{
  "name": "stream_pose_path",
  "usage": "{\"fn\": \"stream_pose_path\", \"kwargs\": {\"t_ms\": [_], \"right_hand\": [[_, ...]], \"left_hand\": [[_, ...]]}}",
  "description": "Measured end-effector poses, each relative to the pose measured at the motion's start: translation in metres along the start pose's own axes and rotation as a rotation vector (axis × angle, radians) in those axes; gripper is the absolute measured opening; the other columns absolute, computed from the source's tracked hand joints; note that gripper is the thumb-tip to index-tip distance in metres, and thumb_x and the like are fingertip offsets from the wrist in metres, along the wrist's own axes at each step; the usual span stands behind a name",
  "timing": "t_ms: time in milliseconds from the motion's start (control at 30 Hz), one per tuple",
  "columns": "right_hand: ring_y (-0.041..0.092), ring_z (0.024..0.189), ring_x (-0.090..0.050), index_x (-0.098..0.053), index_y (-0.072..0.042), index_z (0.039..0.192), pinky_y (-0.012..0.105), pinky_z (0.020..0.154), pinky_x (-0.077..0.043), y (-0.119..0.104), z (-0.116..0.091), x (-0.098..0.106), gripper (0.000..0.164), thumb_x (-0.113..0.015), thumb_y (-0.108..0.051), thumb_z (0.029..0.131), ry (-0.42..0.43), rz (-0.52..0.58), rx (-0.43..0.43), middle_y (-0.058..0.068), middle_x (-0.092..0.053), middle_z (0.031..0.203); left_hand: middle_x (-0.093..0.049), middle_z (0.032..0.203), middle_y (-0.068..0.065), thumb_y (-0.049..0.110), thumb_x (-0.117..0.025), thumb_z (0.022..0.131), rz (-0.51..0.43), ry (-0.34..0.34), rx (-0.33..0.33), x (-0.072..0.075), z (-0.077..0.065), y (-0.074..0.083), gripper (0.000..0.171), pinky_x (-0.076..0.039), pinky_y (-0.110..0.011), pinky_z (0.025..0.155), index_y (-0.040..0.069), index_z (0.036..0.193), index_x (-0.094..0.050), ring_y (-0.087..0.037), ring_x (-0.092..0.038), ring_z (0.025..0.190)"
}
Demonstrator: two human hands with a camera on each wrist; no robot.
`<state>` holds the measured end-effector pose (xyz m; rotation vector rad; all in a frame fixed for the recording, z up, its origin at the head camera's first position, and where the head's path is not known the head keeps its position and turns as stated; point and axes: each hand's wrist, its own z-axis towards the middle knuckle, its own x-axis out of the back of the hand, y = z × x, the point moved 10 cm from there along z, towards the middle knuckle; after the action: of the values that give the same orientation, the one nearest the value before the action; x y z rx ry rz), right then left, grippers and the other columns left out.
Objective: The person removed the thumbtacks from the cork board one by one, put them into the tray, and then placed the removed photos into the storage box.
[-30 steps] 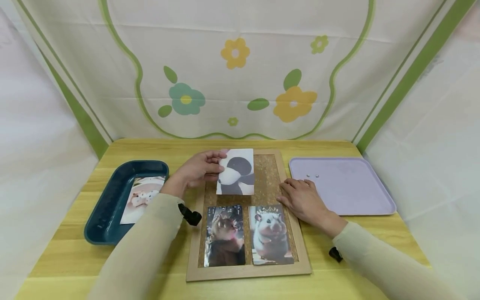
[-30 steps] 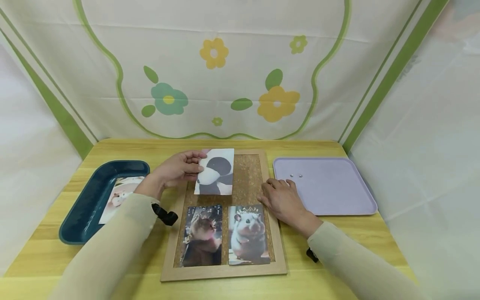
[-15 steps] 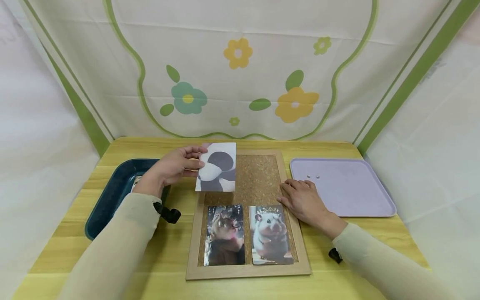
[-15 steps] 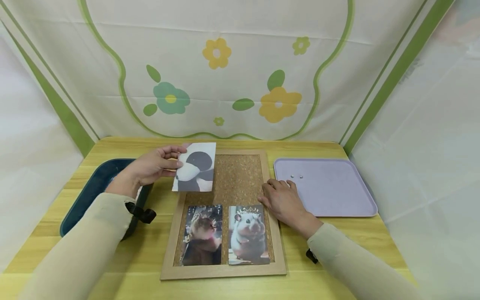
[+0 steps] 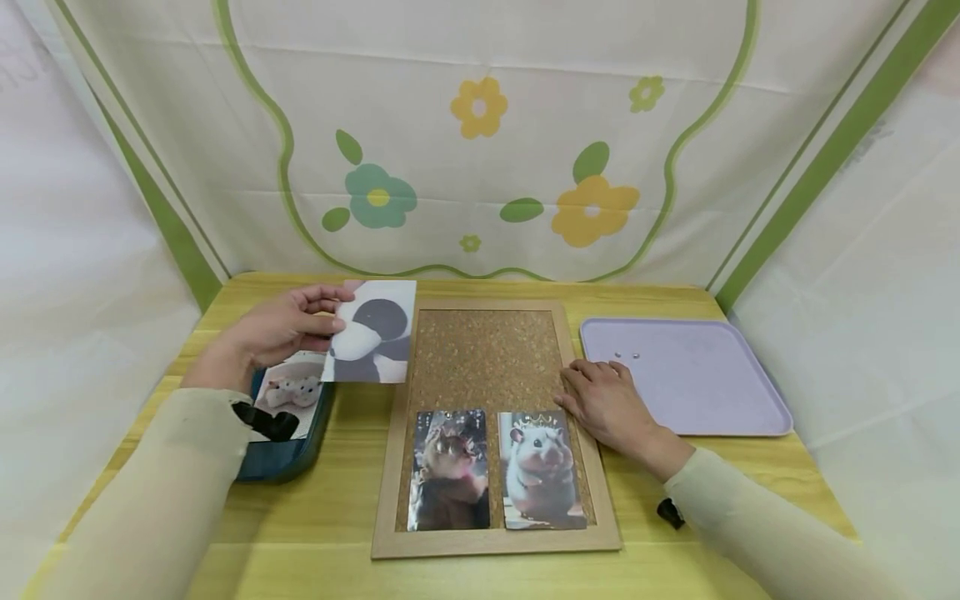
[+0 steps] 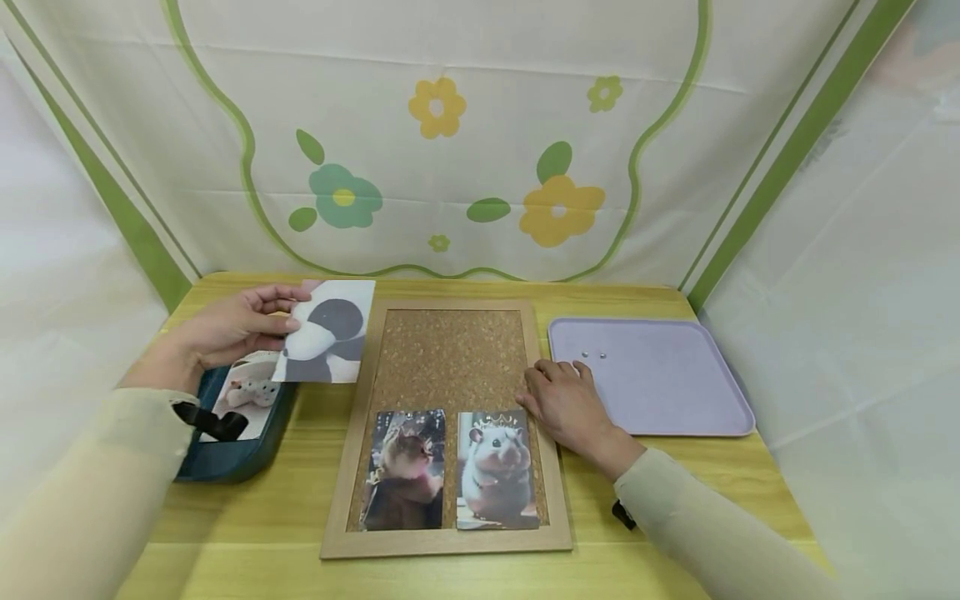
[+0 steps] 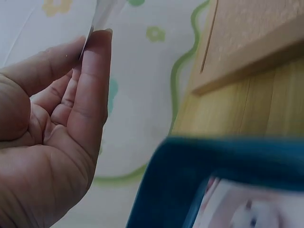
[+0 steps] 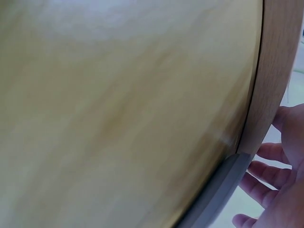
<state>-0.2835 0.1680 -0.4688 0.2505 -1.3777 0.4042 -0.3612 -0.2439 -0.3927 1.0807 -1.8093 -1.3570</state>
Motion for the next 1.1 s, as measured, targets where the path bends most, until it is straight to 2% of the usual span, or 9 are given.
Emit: {"fn": "stream_pose_path", "kwargs": {"t_ms": [133, 400, 633, 833, 967, 1100], "right_hand": [[0.041, 0.124, -0.063, -0.067, -0.005, 0.139, 0.069, 0.111, -0.039, 0.000, -0.001, 0.000, 0.049, -0.064, -0.042, 0.105, 0.005, -0.011, 0.009, 0.016, -0.066, 0.139], [0.041, 0.125, -0.063, -0.067, -0.004, 0.138, 0.068, 0.113, -0.040, -0.001, -0.002, 0.000, 0.050, -0.063, -0.041, 0.105, 0.012, -0.011, 0.023, 0.017, -0.066, 0.138], [0.040, 0.126, -0.063, -0.067, -0.003, 0.138, 0.064, 0.111, -0.043, -0.002, -0.002, 0.001, 0.049, -0.064, -0.039, 0.106, 0.023, -0.005, 0.037, 0.018, -0.066, 0.137], [0.040, 0.124, -0.064, -0.067, 0.001, 0.136, 0.057, 0.111, -0.046, -0.003, -0.001, 0.001, 0.049, -0.065, -0.037, 0.105, 0.037, 0.004, 0.061, 0.020, -0.067, 0.134], [0.040, 0.123, -0.064, -0.067, 0.001, 0.135, 0.057, 0.111, -0.046, -0.004, -0.001, 0.001, 0.047, -0.066, -0.035, 0.105, 0.046, 0.009, 0.073, 0.021, -0.067, 0.133], [0.040, 0.121, -0.065, -0.067, 0.000, 0.132, 0.058, 0.111, -0.046, -0.006, -0.001, 0.003, 0.043, -0.066, -0.034, 0.105, 0.058, 0.012, 0.090, 0.021, -0.067, 0.131]], "left_hand": [[-0.063, 0.109, 0.002, 0.001, -0.065, 0.103, -0.018, 0.034, 0.013, 0.019, -0.015, -0.004, 0.036, -0.063, -0.027, 0.074, 0.019, 0.134, -0.060, -0.012, -0.067, 0.084], [-0.063, 0.110, 0.004, 0.000, -0.063, 0.104, 0.043, 0.093, 0.038, 0.057, -0.040, -0.016, 0.038, -0.062, -0.029, 0.073, 0.026, 0.131, -0.066, -0.014, -0.063, 0.089], [-0.067, 0.112, 0.006, -0.001, -0.061, 0.105, 0.082, 0.128, 0.069, 0.089, -0.060, -0.027, 0.039, -0.063, -0.029, 0.075, 0.029, 0.129, -0.067, -0.013, -0.067, 0.093], [-0.067, 0.111, 0.006, -0.002, -0.058, 0.106, 0.130, 0.100, 0.089, 0.110, -0.075, -0.034, 0.039, -0.063, -0.030, 0.074, 0.029, 0.129, -0.066, -0.014, -0.067, 0.087], [-0.065, 0.110, 0.007, 0.000, -0.056, 0.107, 0.181, 0.066, 0.115, 0.119, -0.083, -0.039, 0.040, -0.064, -0.030, 0.076, 0.031, 0.130, -0.065, -0.012, -0.068, 0.086], [-0.064, 0.110, 0.007, 0.000, -0.058, 0.107, 0.183, 0.057, 0.160, 0.123, -0.088, -0.047, 0.040, -0.065, -0.030, 0.077, 0.033, 0.127, -0.065, -0.012, -0.069, 0.086]]}}
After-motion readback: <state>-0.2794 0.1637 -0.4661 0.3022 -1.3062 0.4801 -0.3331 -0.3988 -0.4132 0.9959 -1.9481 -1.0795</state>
